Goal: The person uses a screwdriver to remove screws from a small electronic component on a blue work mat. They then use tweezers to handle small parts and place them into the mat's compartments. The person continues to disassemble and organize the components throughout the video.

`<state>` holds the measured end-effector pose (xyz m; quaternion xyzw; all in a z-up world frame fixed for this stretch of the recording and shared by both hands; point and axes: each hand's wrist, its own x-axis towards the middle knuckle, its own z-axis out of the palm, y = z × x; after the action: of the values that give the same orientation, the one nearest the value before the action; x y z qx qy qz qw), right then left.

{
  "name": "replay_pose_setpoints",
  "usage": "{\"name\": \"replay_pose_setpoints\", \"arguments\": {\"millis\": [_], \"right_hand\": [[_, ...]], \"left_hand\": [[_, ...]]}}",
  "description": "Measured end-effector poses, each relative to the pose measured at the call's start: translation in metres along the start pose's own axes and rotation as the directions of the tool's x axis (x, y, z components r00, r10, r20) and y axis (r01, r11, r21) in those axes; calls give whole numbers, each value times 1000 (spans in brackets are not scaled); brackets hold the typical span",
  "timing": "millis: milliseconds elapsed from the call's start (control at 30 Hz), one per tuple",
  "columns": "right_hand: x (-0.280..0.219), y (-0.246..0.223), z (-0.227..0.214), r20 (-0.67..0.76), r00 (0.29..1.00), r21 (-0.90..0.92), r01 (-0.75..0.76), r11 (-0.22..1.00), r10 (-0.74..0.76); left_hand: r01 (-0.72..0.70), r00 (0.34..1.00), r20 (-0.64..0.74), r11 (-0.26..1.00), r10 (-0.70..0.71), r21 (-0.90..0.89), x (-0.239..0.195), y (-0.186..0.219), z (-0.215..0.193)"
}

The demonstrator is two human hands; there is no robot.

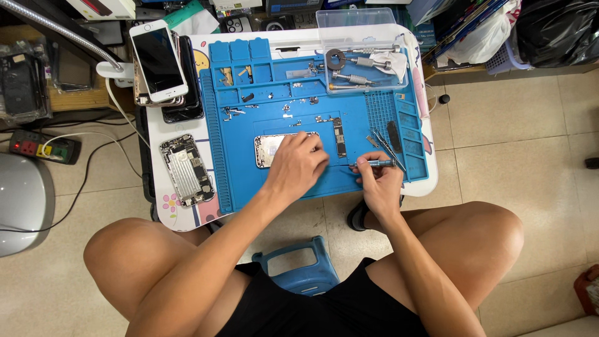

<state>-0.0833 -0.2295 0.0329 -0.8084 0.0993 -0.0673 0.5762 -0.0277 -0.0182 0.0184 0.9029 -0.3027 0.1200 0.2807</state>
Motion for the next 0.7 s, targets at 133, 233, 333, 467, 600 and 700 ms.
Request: {"name": "replay_pose_setpoints", "arguments": {"millis": [133, 233, 333, 467, 600, 700], "right_hand": [[1, -6, 0, -15, 1000, -7, -7, 1000, 7], [3, -4, -1, -35, 999, 14, -30, 999, 30], [5, -10, -2, -33, 998, 13, -46, 999, 46], [4, -13, -2, -33, 998, -15, -57, 998, 56], [8, -15, 0, -53, 998, -12, -17, 1000, 16], [11, -19, 1, -96, 995, 97, 3, 995, 7]], "left_hand": [[-56, 998, -13, 998, 56, -10, 0, 10, 9], [-79, 997, -17, 997, 79, 7, 3, 13, 14], [-117, 993, -11, 992, 117, 37, 5, 12, 20], [-118, 993, 15, 991, 118, 65, 2, 14, 26], [-100, 994, 45, 992, 96, 81, 2, 13, 32], [17, 1000, 26, 997, -15, -77, 8, 24, 5]]}}
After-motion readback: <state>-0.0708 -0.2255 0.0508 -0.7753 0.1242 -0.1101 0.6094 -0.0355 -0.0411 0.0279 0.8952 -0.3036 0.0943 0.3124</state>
